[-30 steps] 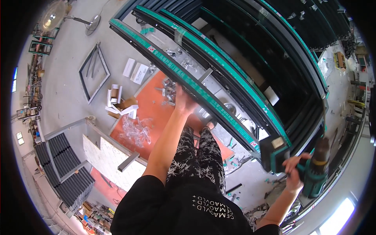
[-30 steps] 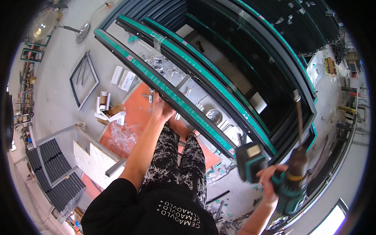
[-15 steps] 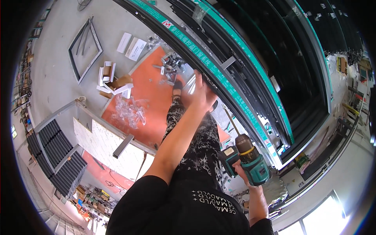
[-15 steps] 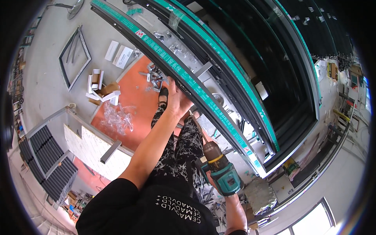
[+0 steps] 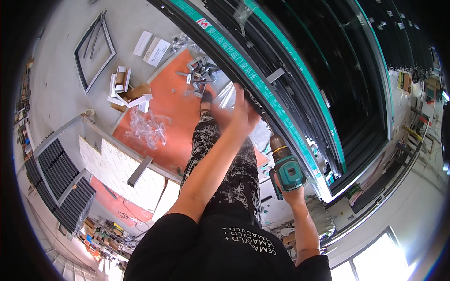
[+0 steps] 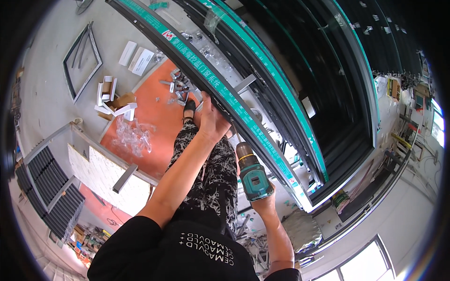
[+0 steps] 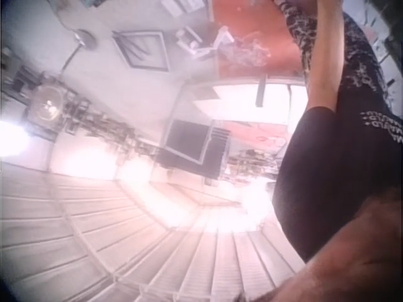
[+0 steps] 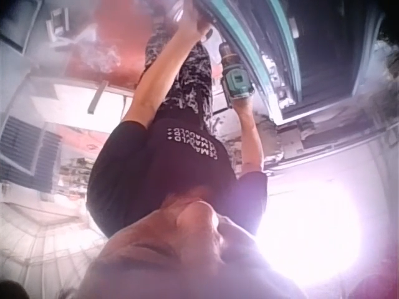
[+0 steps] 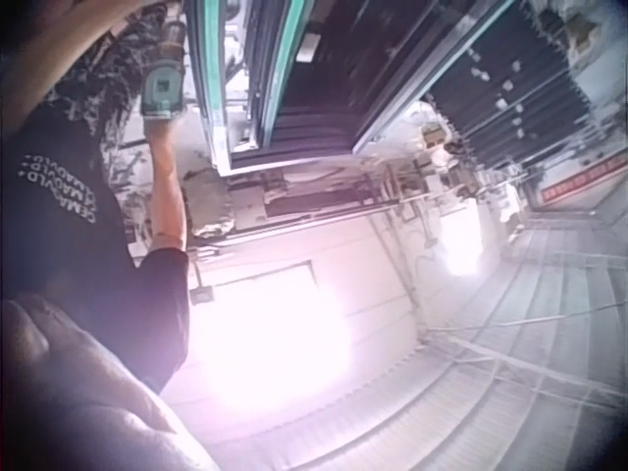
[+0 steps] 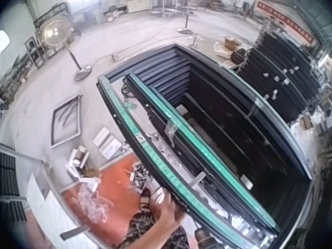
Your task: The person handles metal brackets and cardboard boxes, sorts screws from a pile into a metal bowl by hand, and then attaches a metal bracket to a window frame using a power drill.
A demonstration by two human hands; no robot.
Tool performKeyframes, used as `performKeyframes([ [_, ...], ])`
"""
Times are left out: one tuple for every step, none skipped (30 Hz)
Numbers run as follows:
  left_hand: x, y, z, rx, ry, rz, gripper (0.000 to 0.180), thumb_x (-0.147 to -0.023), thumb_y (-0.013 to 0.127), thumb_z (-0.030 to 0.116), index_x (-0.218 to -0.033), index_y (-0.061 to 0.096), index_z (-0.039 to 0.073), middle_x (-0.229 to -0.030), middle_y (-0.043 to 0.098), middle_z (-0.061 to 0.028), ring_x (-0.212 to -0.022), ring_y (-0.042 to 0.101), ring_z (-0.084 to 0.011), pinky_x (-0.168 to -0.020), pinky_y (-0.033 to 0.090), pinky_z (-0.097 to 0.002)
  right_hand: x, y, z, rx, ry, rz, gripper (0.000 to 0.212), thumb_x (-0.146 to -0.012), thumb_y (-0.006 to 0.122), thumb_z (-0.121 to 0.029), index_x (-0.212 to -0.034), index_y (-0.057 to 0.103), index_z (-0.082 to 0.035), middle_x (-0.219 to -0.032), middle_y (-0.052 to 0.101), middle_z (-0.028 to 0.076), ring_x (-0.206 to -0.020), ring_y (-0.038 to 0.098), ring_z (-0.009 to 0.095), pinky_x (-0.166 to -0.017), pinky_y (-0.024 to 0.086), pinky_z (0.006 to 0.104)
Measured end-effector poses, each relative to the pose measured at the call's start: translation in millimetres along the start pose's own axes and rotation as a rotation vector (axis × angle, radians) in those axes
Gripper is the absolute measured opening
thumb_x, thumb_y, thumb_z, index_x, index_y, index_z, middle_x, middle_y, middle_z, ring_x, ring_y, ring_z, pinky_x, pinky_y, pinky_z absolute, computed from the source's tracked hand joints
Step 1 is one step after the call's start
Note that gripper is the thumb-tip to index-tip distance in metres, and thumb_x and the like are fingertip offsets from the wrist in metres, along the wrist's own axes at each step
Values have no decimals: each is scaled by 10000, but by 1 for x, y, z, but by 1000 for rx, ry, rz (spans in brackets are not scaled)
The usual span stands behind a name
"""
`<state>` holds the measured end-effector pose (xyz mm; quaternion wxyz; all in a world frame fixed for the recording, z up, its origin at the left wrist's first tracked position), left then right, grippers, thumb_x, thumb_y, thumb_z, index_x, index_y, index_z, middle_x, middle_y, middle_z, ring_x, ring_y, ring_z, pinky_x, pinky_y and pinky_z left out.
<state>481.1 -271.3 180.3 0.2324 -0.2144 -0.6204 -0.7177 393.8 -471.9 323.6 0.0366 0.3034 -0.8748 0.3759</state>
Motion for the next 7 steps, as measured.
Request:
performKeyframes([
  [0,-2,0,6,6,3,649,-877,454,676,-1203,507,117,-1077,599,-63,-999,594,-224,-839,511,-403,-1,1,3,-21,50,1,196,-729,671,25,-916,656,-29,-807,673,90,-701,651,226,-649,514,307],
  [-1,-4,0,-3,-5,5,653,-874,452,682,-1203,506,120,-1081,598,-62,-998,595,-224,-840,511,-405,-5,0,0,8,13,9,211,-730,660,28,-937,649,-13,-829,681,103,-703,648,203,-662,511,293],
  [-1,-5,0,-11,-16,6,657,-870,450,688,-1202,506,124,-1085,596,-61,-997,596,-224,-840,512,-406,-6,-1,-2,13,9,2,211,-730,660,28,-937,649,-13,-829,681,103,-703,648,203,-662,511,293],
  [0,-3,1,-21,-25,-6,655,-865,460,688,-1208,505,131,-1089,595,-53,-1012,591,-223,-860,507,-412,-8,-3,-4,13,39,-9,221,-732,665,21,-950,650,-15,-833,683,99,-707,651,206,-664,513,296],
  [0,-2,2,-11,-22,-5,655,-865,460,688,-1208,505,131,-1089,595,-53,-1012,591,-223,-860,507,-412,-11,-6,-7,14,68,-19,232,-735,669,14,-964,651,-17,-837,685,94,-711,653,210,-666,515,300],
  [0,-2,2,10,-7,13,660,-862,472,683,-1222,497,131,-1088,595,-52,-1017,591,-225,-868,505,-415,-14,-10,-12,-27,90,-20,245,-737,669,14,-979,652,-14,-856,690,95,-731,662,227,-677,515,302],
  [0,-1,2,31,10,31,665,-859,484,679,-1237,490,131,-1086,595,-50,-1021,590,-226,-876,504,-418,-20,-15,-21,-69,112,-21,257,-739,670,14,-994,654,-11,-875,694,96,-751,670,244,-689,516,305],
])
Point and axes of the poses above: each hand's wrist, its own x-axis away from the middle knuckle, its own y-axis out of the palm, z = x × y, the point moved 5 cm from there along -x, towards the middle knuckle
